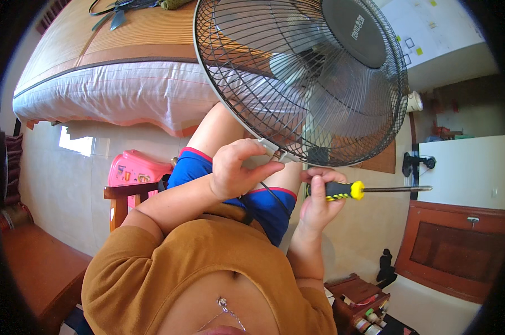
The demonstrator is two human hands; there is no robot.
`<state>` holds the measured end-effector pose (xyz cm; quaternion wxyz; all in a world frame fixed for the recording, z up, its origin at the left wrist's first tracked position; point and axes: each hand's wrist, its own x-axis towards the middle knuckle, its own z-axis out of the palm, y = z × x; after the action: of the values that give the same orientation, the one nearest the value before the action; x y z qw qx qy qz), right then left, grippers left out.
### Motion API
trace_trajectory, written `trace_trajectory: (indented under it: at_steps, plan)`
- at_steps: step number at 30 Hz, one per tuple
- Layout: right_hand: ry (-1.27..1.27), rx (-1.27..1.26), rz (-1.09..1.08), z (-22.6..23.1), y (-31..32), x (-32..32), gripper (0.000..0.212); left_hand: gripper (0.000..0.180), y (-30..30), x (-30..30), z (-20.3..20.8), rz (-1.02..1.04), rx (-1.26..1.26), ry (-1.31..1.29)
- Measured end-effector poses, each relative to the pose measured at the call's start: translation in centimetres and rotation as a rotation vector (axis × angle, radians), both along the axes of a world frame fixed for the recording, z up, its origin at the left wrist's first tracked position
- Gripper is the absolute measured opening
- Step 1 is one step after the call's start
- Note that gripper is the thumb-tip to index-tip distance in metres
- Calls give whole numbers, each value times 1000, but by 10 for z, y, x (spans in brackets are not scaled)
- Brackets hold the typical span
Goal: The person removes a circular guard ring from a fan's mesh cover by hand. They use a screwdriver to manipulate a screw on the fan's frame while handling the plastic ring and metal mesh guards.
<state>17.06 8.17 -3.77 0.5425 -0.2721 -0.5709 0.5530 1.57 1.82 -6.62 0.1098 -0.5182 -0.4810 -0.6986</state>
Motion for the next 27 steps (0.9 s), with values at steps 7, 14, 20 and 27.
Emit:
trace_trajectory:
  at_steps: [7,14,20,27]
  plan:
    - [-52,125,5,-1,-11,-13,21,32,2,2,1,-49,11,-70]
    - [-142,184,-55,-10,-14,-8,19,34,-2,-6,1,-78,145,-46]
    - [-191,231,-108,-10,-20,-15,20,31,-5,-11,0,-157,120,-10]
    - [-240,210,-168,-6,-27,-20,18,27,-4,-18,0,-163,205,-19]
